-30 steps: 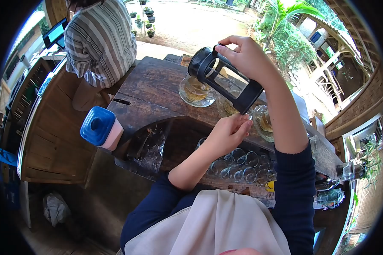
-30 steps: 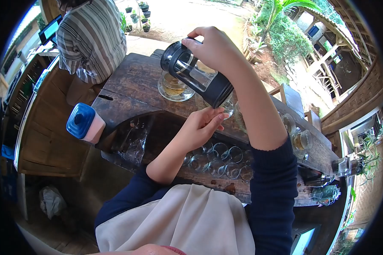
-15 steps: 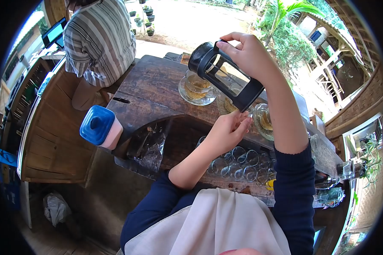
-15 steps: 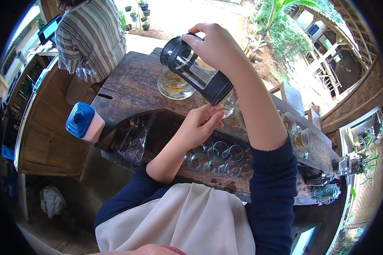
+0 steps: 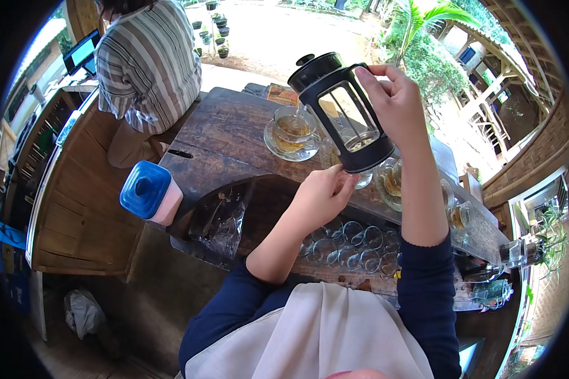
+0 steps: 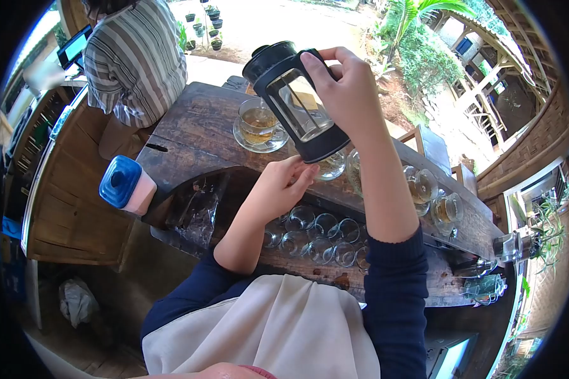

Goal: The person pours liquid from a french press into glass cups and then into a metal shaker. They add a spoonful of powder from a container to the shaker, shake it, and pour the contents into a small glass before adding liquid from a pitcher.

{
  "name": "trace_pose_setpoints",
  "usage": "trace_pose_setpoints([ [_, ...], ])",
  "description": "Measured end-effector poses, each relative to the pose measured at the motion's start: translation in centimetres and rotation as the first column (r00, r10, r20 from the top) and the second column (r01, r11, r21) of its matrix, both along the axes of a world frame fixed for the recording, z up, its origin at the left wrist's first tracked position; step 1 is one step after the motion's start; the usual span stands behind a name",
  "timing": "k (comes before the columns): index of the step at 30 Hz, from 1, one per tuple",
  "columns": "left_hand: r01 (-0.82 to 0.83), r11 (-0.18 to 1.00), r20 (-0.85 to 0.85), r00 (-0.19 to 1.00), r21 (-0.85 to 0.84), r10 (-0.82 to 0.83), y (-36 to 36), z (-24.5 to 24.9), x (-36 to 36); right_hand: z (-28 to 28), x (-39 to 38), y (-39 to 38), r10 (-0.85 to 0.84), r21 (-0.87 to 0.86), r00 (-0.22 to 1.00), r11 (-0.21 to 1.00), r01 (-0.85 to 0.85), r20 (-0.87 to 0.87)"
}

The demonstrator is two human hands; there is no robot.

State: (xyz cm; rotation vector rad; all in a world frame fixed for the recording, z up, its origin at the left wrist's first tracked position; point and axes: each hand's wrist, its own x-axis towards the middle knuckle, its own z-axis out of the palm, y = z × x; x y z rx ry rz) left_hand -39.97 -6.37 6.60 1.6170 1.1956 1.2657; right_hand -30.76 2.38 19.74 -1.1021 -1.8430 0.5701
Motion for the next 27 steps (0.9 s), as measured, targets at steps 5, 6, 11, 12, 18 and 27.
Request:
trace_pose_setpoints([
  [5, 0.009, 0.997, -0.074, 0.997, -0.083, -0.015, 0.2, 0.0, -1.7, -1.1, 0.4, -1.3, -0.034, -0.002, 0.987, 0.999, 0.034, -0.156],
  [6, -0.003, 0.999, -0.050, 0.999, -0.048, 0.001, 0.4, -0.8, -1.9, -1.3, 0.4, -1.7, -0.034, -0.014, 0.979, 0.999, 0.032, -0.202],
  [11, -0.044, 0.999, -0.062, 0.997, -0.031, 0.042, 0.5, -1.2, -3.4, -2.6, 0.8, -3.4, 0.010, -0.058, 0.903, 0.998, -0.039, -0.430],
  [12, -0.015, 1.000, -0.072, 0.997, -0.025, 0.013, 0.4, -1.2, -3.4, -3.1, 1.2, -3.4, 0.048, -0.042, 0.877, 0.996, -0.078, -0.479],
  [18, 0.031, 0.998, -0.015, 0.999, 0.045, -0.030, 0.2, -1.0, -2.9, -3.7, 3.9, -5.1, 0.043, 0.007, 0.739, 0.999, -0.051, -0.672],
  [27, 0.239, 0.954, 0.101, 0.960, 0.183, -0.260, -1.0, -1.0, 1.6, -2.6, 10.8, -9.0, -0.036, 0.055, 0.657, 0.992, 0.117, -0.753],
])
